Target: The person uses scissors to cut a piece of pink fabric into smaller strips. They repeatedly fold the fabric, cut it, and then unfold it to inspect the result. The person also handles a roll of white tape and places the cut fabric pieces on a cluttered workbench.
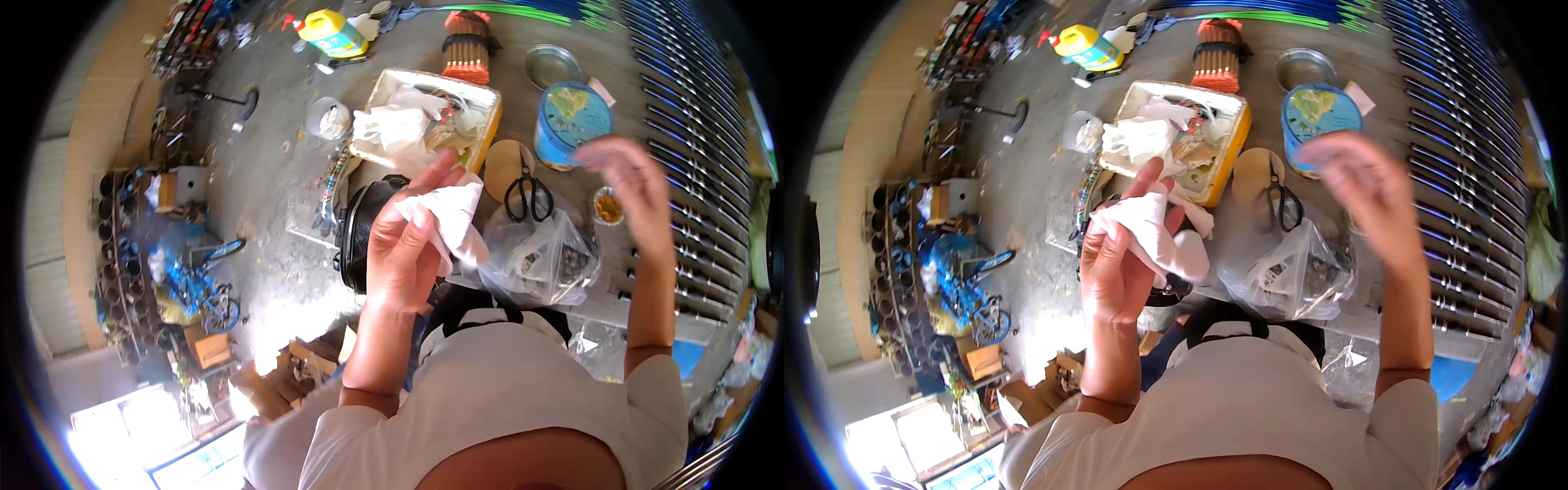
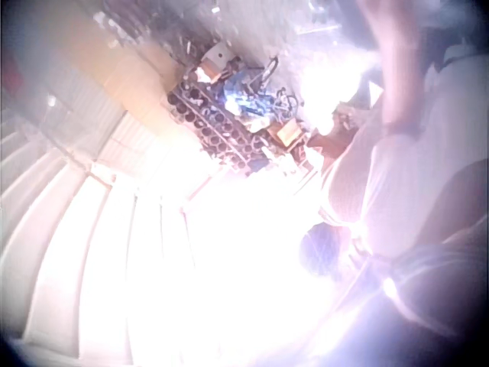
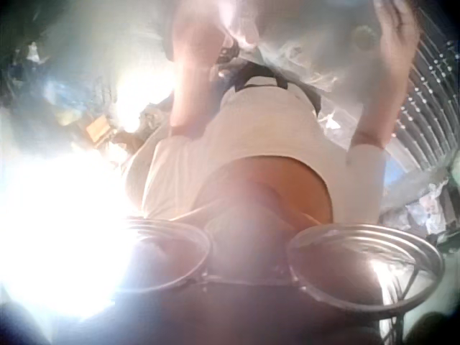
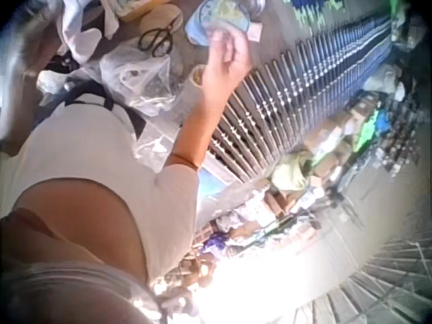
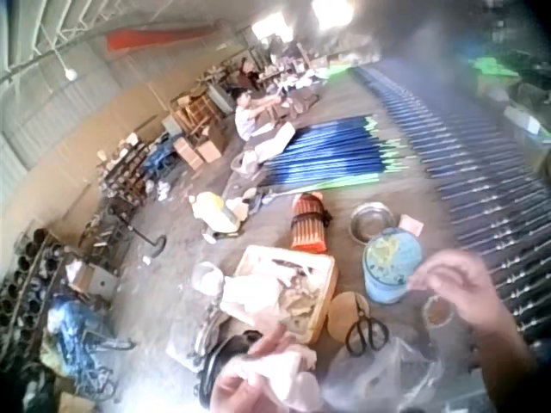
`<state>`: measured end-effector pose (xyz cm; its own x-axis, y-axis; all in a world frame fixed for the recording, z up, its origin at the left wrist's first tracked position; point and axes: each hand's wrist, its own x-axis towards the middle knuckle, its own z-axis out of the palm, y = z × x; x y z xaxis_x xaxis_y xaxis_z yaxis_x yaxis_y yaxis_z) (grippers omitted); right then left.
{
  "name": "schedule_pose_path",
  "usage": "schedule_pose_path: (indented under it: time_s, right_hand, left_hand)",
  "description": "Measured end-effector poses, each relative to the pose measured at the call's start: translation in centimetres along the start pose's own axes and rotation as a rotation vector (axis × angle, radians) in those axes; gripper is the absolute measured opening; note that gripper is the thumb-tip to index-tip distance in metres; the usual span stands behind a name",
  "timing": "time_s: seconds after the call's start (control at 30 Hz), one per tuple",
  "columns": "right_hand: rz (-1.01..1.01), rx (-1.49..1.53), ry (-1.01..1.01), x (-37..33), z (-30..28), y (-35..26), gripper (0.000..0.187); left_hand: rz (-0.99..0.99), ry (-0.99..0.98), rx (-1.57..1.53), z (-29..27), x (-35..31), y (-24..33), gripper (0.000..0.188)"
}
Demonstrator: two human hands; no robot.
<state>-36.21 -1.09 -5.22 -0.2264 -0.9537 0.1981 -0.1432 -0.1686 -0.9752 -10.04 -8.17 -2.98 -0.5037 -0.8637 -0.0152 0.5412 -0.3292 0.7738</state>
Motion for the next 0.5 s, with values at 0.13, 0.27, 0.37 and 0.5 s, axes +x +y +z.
schedule_pose_path:
  time_s: [0.13,0.27,0.37,0.5]
  right_hand:
    - [-0.206,0.024,-0.309,-0.7,6.4,-2.9,0.059]
    - [-0.091,0.039,-0.303,-1.3,10.8,-5.3,0.061]
    - [0.175,0.294,-0.228,-0.9,11.9,-5.4,0.027]
    - [0.223,0.418,-0.28,-0.7,12.4,-5.7,0.018]
  left_hand:
    - [0.032,-0.161,0.144,0.4,0.4,2.1,0.024]
    - [0.107,-0.336,0.356,0.1,0.5,4.2,0.029]
    - [0.043,-0.275,0.316,-0.9,-0.1,6.1,0.034]
    - [-0.039,-0.164,0.183,-2.0,-0.5,8.4,0.04]
